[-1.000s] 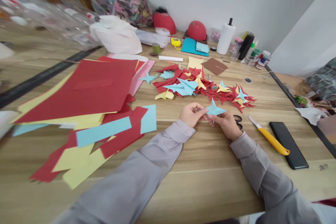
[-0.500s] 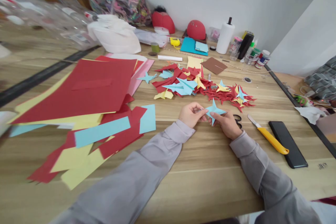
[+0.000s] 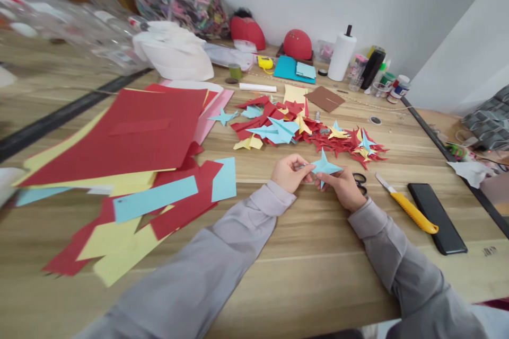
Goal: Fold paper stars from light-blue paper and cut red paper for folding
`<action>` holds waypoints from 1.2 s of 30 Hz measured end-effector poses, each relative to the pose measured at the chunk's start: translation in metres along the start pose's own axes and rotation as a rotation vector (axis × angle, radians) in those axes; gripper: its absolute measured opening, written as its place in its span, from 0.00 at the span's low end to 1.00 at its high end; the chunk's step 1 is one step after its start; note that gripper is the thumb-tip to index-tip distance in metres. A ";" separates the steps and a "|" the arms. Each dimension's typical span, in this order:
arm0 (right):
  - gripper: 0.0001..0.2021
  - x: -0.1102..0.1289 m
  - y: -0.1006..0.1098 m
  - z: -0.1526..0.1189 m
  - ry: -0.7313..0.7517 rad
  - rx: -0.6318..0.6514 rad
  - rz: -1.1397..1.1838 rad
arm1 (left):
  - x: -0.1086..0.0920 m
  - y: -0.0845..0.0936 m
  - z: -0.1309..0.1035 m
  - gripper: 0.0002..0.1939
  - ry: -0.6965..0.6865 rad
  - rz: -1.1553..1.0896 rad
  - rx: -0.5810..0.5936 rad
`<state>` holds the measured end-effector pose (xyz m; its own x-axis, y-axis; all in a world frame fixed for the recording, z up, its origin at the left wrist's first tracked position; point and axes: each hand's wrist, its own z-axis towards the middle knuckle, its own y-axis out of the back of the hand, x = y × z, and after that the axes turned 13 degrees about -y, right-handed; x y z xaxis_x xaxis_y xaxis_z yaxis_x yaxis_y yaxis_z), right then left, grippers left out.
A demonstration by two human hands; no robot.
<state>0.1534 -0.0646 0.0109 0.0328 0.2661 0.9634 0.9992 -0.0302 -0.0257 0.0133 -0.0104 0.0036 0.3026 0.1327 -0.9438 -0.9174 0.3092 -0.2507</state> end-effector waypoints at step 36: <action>0.15 -0.001 0.001 0.002 -0.023 -0.008 -0.034 | -0.002 0.002 0.002 0.23 0.067 -0.031 0.051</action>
<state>0.1544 -0.0634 0.0092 -0.0007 0.2892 0.9573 0.9995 -0.0285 0.0094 0.0112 -0.0085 0.0057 0.3112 0.0594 -0.9485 -0.8929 0.3601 -0.2704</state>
